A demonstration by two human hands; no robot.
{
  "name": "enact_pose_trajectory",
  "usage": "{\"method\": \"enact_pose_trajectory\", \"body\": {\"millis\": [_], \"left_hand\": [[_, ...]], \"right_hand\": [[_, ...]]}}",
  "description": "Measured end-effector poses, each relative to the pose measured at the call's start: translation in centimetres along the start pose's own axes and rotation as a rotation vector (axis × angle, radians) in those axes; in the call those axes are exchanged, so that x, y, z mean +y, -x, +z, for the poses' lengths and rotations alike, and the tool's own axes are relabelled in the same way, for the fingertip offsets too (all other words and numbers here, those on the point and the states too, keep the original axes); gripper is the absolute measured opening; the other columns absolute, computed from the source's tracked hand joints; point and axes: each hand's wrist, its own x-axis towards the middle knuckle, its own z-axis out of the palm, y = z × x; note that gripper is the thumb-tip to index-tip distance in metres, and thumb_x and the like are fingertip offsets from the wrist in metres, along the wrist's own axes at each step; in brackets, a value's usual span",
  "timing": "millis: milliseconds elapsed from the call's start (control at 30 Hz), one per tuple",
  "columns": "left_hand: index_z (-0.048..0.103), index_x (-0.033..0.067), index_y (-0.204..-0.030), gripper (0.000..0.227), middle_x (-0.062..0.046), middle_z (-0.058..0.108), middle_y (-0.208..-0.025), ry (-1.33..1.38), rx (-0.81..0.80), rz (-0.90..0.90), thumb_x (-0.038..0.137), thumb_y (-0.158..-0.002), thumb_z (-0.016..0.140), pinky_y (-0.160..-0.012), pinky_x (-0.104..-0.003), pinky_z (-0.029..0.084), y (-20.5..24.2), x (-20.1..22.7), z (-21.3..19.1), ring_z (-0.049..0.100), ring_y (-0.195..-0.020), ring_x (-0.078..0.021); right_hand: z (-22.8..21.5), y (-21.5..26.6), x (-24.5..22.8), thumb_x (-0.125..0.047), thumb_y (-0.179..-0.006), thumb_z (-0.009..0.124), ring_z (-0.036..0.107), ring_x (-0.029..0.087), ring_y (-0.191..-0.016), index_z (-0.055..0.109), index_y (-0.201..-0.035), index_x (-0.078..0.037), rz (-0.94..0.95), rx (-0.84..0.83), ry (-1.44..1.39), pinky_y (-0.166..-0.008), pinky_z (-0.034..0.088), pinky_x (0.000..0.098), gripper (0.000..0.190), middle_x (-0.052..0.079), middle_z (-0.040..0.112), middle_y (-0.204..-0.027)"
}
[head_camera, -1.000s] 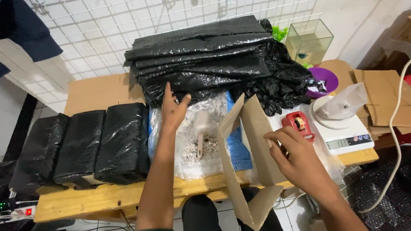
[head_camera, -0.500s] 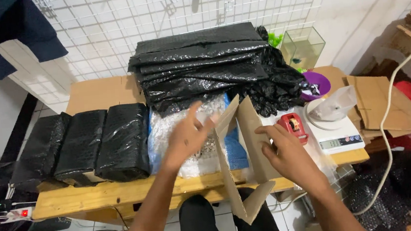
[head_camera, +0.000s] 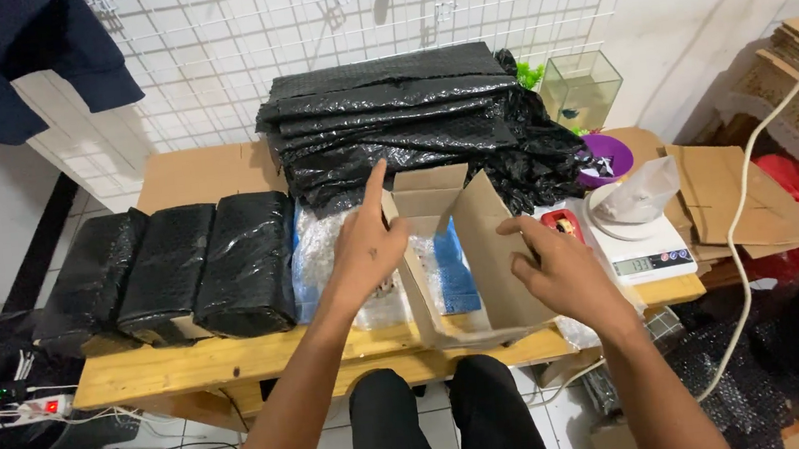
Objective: Assembling a small cardboard box, filling a plastic bag with items, and packing them into a shipping mailer.
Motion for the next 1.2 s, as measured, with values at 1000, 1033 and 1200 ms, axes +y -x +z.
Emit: {"method": "enact_pose_trajectory", "body": {"millis": [1000,1033,1200], "left_hand": [[0.042,0.0064,-0.154,0.060,-0.014,0.045,-0.153,-0.560,0.034,0.387,0.031,-0.101,0.055,-0.115,-0.061,0.030,-12.3,-9.2,11.2,0.035,-0.145,-0.0334],[0.042,0.0064,-0.154,0.060,-0.014,0.045,-0.153,-0.560,0.029,0.389,0.031,-0.101,0.055,-0.115,-0.061,0.030,-13.1,-10.0,11.7,0.035,-0.145,-0.0334],[0.063,0.0164,-0.139,0.045,-0.010,0.060,-0.143,-0.632,0.090,0.488,0.038,-0.100,0.056,-0.101,-0.058,0.049,-16.1,-11.7,12.7,0.054,-0.133,-0.0311]], "right_hand": [[3.4,-4.4,0.7,-0.016,-0.087,0.054,0.070,0.054,-0.101,0.039,-0.150,-0.023,-0.076,-0.029,0.209,-0.084,0.054,0.0653,0.065,0.022,0.067,-0.128],[3.3,-4.0,0.3,-0.016,-0.087,0.054,0.070,0.054,-0.101,0.039,-0.150,-0.023,-0.072,-0.028,0.208,-0.084,0.054,0.0653,0.065,0.022,0.067,-0.128],[2.2,-2.5,-2.7,-0.004,-0.086,0.057,0.062,0.052,-0.120,0.030,-0.157,-0.010,-0.013,-0.160,0.265,-0.084,0.058,0.0616,0.076,0.030,0.046,-0.151]]}}
